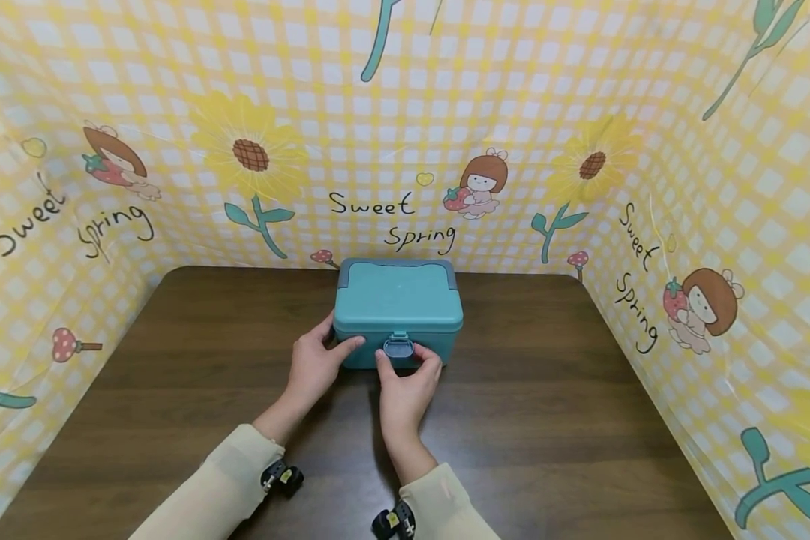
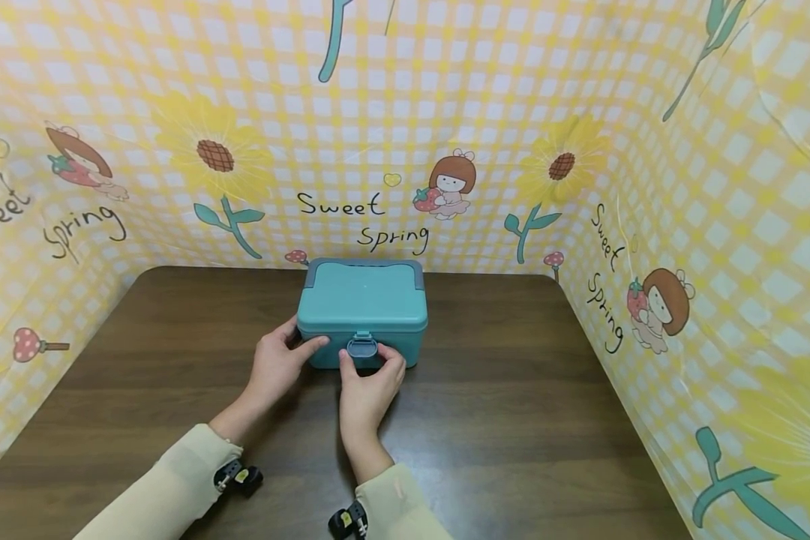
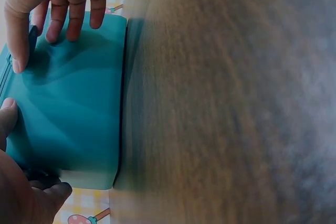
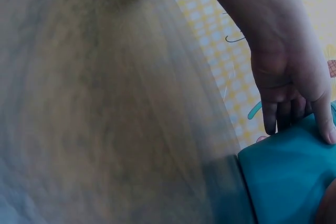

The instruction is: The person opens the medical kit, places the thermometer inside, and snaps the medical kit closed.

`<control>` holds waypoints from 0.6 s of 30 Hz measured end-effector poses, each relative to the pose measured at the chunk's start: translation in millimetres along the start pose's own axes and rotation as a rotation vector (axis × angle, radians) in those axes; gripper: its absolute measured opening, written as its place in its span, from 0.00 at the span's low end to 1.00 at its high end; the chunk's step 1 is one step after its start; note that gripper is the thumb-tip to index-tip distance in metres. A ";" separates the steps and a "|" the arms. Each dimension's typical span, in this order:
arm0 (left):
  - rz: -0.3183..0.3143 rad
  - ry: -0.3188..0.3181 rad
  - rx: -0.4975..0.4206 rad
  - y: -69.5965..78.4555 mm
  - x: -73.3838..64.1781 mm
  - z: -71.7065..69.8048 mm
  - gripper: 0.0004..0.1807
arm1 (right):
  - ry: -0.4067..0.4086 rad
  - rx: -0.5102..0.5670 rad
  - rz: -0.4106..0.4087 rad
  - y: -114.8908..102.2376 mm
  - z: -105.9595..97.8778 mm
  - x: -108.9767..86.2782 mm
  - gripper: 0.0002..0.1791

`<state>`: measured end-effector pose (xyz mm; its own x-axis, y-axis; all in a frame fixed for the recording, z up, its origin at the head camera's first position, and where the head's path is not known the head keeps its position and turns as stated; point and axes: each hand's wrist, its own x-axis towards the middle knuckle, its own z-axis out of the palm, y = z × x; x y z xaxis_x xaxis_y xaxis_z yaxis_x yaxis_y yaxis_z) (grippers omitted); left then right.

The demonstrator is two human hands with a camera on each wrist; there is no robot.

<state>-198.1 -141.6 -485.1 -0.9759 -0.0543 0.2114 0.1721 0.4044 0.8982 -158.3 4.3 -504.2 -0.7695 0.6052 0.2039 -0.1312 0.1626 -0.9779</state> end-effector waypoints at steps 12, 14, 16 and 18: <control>0.002 0.003 0.017 -0.4 -1.1 -1.6 0.47 | 0.029 0.089 -0.073 -4.0 -0.4 -5.9 0.31; 0.002 0.002 0.018 -0.3 -1.1 -1.5 0.47 | 0.043 0.106 -0.084 -5.1 -0.1 -6.4 0.31; 0.003 0.003 0.020 -0.4 -0.8 -1.3 0.47 | 0.053 0.112 -0.096 -6.2 0.3 -6.2 0.31; 0.005 0.004 0.021 -0.3 -0.4 -1.1 0.47 | 0.062 0.117 -0.103 -8.0 0.8 -5.3 0.31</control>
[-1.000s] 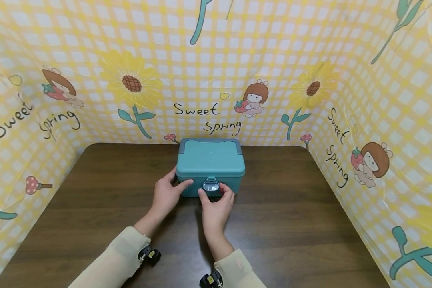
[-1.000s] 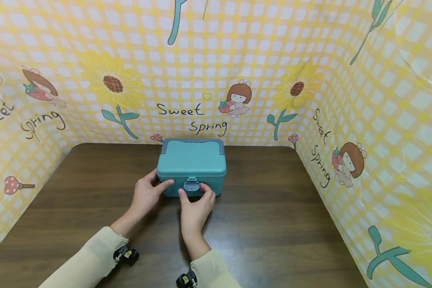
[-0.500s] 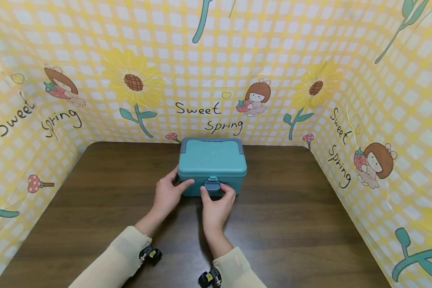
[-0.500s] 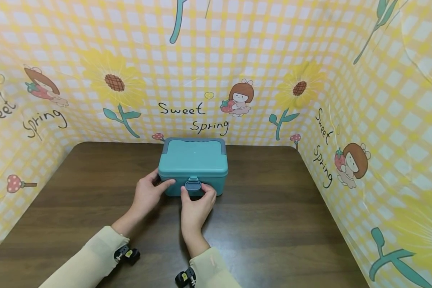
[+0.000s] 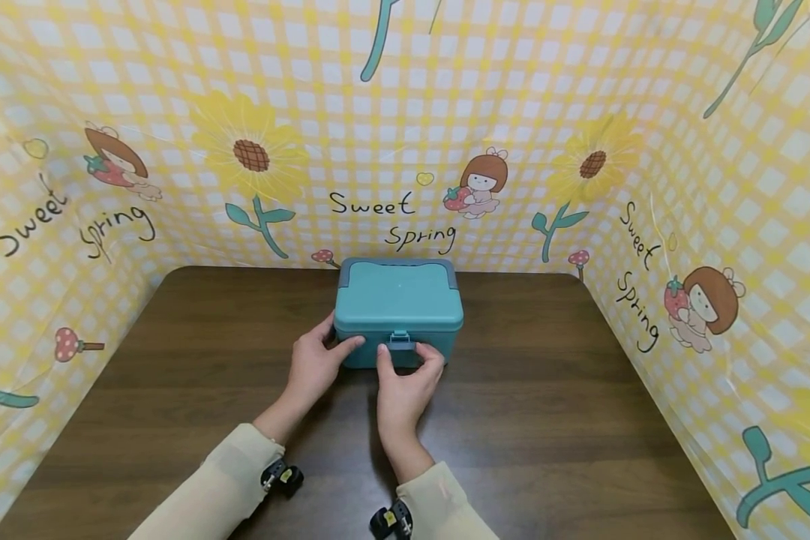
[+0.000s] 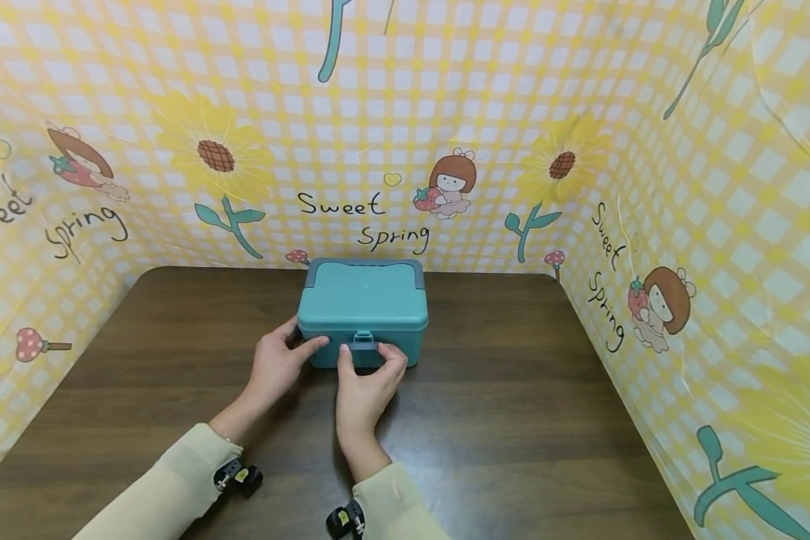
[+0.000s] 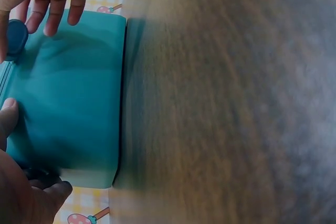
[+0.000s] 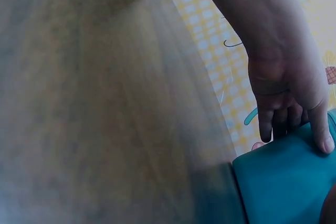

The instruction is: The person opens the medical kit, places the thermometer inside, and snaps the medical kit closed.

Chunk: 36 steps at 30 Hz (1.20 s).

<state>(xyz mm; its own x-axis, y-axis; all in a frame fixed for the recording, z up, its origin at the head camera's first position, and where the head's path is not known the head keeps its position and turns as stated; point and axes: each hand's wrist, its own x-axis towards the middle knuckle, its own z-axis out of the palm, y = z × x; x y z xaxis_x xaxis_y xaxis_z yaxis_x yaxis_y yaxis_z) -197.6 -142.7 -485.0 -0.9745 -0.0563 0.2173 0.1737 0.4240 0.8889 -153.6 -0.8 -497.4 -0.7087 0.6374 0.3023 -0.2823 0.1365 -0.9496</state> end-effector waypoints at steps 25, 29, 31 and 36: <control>-0.057 -0.030 -0.045 -0.5 1.3 -4.8 0.49 | 0.030 -0.137 -0.071 -11.0 11.2 13.5 0.27; -0.068 -0.036 -0.056 -1.1 1.7 -5.6 0.48 | 0.030 -0.144 -0.079 -9.7 11.1 14.0 0.27; -0.069 -0.034 -0.061 -1.0 1.6 -6.0 0.47 | 0.028 -0.142 -0.076 -8.6 10.8 14.2 0.27; -0.077 -0.029 -0.064 -0.5 1.0 -6.4 0.46 | 0.007 -0.140 -0.039 -5.5 9.9 13.8 0.27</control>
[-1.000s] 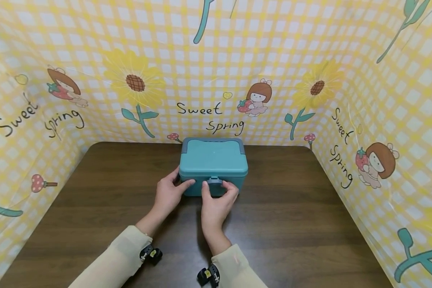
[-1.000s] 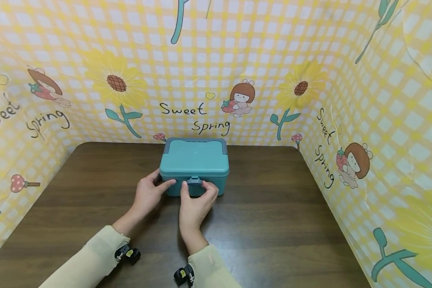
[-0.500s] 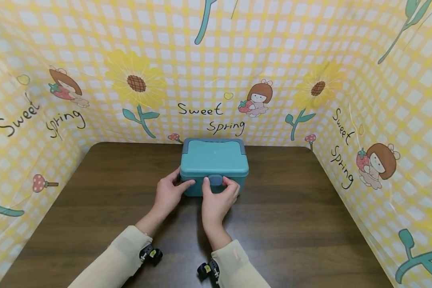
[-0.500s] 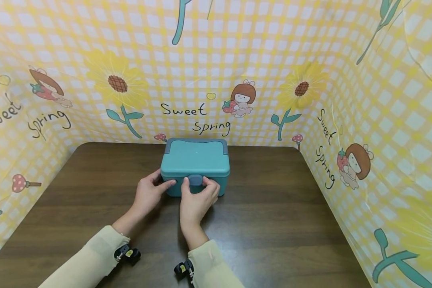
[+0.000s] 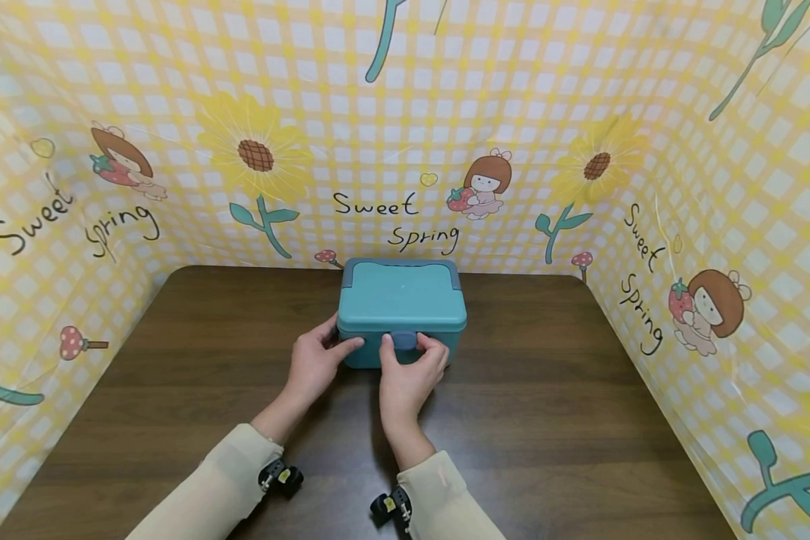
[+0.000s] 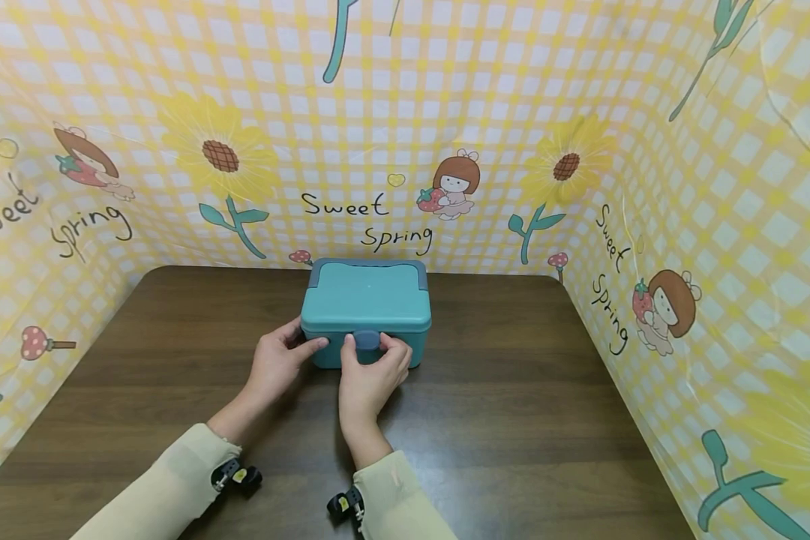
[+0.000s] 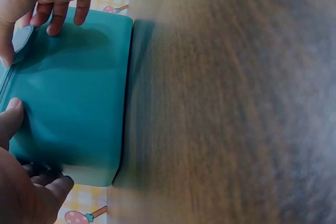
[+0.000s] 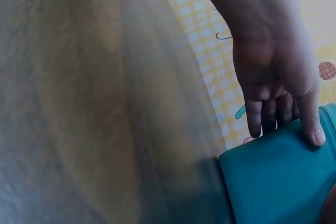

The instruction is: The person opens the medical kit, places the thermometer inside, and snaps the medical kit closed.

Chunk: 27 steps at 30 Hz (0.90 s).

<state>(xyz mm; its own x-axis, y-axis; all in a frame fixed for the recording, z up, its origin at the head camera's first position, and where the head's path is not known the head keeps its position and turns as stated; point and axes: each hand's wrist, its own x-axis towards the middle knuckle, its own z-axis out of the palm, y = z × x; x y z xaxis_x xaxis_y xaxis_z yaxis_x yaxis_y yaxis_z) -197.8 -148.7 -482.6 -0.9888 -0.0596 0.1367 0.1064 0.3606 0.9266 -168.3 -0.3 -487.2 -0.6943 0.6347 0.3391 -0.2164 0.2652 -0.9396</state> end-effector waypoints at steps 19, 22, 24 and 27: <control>-0.002 -0.002 0.000 -4.7 -1.3 -2.1 0.46 | 0.005 -0.020 -0.038 7.9 0.3 -1.6 0.28; -0.006 -0.005 -0.001 -5.0 -1.3 -2.7 0.46 | 0.013 -0.026 -0.051 9.2 1.0 -1.7 0.29; -0.005 -0.008 0.001 -4.7 -1.2 -2.9 0.46 | 0.021 -0.025 -0.059 9.7 1.4 -1.6 0.29; -0.001 -0.010 0.001 -4.4 -1.0 -3.0 0.46 | 0.027 -0.025 -0.065 9.7 1.5 -1.6 0.29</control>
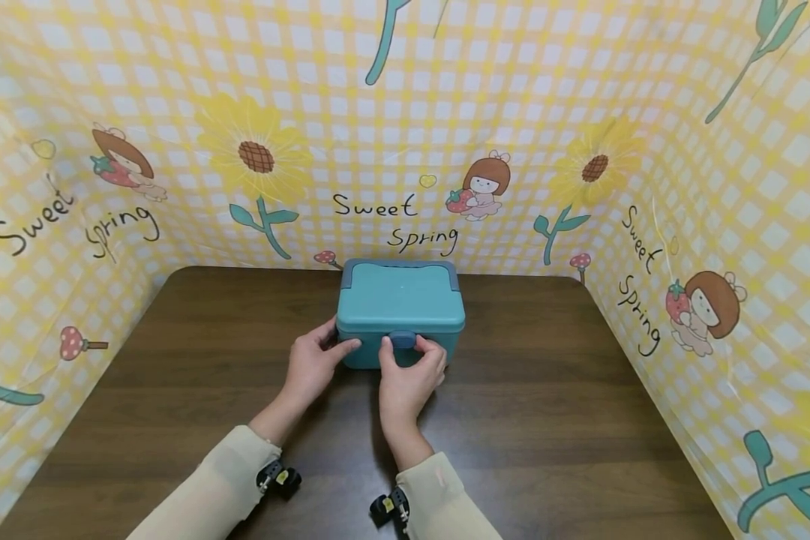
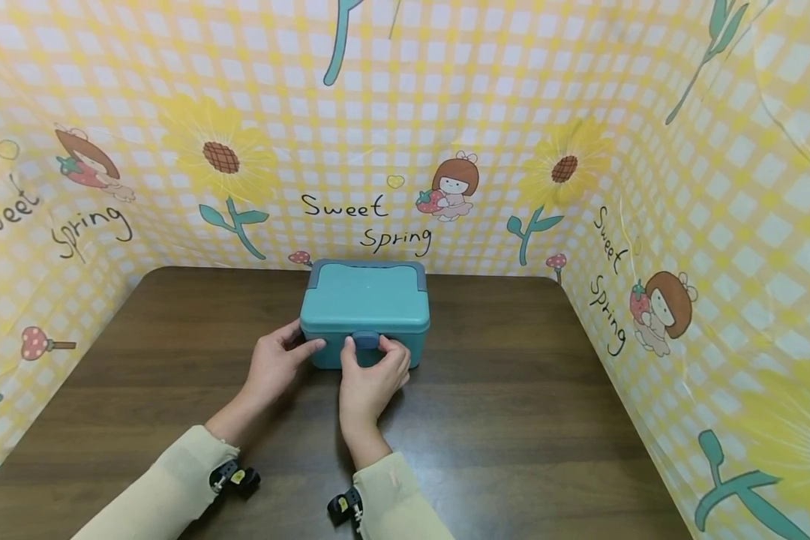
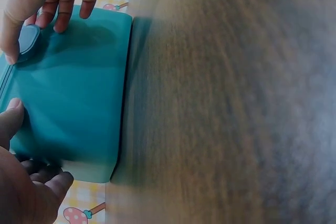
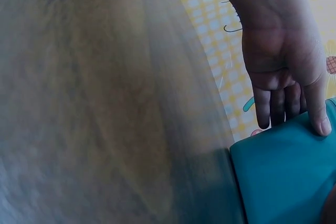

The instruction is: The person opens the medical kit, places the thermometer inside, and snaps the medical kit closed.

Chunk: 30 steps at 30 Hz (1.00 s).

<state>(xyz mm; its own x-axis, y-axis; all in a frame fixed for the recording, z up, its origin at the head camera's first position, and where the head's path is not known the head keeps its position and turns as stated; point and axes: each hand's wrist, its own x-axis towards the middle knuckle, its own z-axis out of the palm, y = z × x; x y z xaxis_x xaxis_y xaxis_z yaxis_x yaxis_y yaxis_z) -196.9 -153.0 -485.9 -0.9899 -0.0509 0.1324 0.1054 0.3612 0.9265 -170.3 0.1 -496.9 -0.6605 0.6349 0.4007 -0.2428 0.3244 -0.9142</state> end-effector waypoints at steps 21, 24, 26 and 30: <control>-0.012 -0.014 0.005 -0.5 -0.4 0.9 0.44 | 0.000 -0.022 0.071 2.4 -1.5 -2.1 0.29; -0.017 -0.018 0.002 -1.1 -1.7 0.7 0.45 | -0.017 -0.006 0.087 2.7 -3.9 -4.1 0.29; -0.021 -0.020 -0.001 -0.7 -2.2 0.0 0.44 | -0.032 0.005 0.085 2.8 -6.1 -4.5 0.29; -0.023 -0.024 -0.006 -0.6 -1.3 -1.8 0.44 | -0.061 0.016 0.072 2.8 -10.3 -3.5 0.28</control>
<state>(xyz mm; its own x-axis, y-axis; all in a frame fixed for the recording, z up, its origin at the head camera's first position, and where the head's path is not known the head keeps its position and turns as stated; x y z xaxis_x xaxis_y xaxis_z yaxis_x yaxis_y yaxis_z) -195.5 -154.9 -486.0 -0.9941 -0.0368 0.1024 0.0828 0.3550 0.9312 -161.3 6.1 -500.3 -0.7188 0.6121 0.3296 -0.2041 0.2675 -0.9417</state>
